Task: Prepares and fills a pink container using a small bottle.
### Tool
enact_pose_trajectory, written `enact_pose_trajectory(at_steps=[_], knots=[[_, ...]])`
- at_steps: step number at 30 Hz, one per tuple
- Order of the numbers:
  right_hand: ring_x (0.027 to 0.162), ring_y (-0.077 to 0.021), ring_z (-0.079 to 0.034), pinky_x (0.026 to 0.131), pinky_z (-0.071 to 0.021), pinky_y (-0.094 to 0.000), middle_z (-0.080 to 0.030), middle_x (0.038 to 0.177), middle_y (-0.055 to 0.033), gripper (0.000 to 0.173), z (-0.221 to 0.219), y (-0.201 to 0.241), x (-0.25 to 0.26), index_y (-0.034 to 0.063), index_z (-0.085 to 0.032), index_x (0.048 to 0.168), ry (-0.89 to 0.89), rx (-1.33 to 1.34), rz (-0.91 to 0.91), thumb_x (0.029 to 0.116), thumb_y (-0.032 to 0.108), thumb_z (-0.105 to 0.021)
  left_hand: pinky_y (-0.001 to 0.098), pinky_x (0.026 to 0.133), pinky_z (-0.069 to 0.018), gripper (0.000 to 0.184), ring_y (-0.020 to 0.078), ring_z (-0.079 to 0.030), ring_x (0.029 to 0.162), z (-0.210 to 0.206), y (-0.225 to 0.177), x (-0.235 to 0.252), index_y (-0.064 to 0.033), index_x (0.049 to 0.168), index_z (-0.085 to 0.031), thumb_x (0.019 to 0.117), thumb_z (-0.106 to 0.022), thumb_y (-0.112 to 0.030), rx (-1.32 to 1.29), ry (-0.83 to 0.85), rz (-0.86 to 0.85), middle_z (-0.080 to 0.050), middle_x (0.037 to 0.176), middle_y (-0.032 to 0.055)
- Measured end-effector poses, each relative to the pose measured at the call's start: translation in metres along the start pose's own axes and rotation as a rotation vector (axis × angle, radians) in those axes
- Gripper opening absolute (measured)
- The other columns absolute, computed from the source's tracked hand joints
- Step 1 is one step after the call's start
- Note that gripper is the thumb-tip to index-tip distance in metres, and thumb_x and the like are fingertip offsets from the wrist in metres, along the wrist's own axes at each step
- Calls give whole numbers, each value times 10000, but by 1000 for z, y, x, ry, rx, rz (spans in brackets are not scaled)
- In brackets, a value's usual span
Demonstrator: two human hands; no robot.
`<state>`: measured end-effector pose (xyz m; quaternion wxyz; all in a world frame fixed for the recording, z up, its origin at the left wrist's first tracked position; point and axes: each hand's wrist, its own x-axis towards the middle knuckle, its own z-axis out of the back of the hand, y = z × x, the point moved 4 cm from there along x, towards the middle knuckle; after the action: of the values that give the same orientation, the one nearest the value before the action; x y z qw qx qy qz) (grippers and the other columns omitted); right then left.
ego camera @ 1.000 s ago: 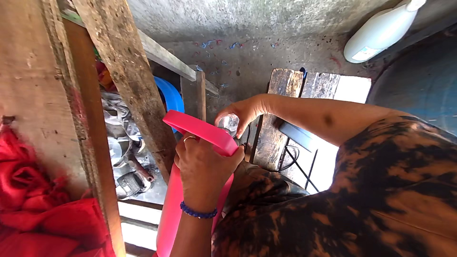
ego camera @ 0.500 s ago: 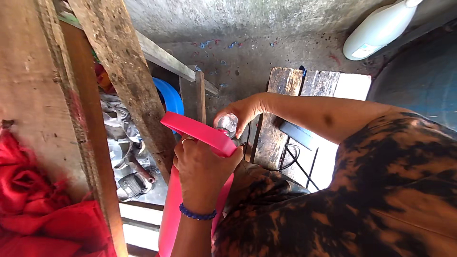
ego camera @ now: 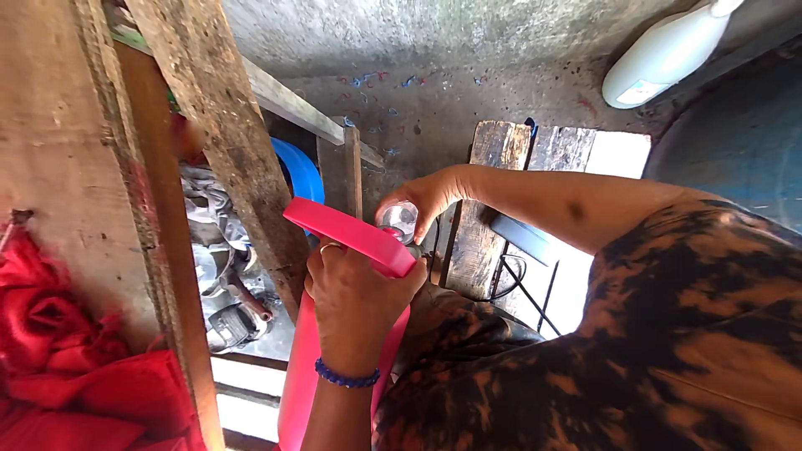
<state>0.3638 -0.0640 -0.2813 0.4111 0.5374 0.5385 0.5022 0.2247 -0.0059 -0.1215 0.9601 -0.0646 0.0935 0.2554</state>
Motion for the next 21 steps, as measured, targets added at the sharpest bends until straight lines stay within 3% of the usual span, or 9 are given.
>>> enact_pose_trajectory(at_steps=[21], knots=[[1190,-266,-633,1025,-520,-429,-650,1290,-196,700,-1,8,-1,-19,-605,1346,2,-66,-60,699,-159,-833,669,882,-460,831,506,-571,1153,-1,-2,0,-75,1155,-740,638,-771,-725,19,9,-1,-636,1183,272]])
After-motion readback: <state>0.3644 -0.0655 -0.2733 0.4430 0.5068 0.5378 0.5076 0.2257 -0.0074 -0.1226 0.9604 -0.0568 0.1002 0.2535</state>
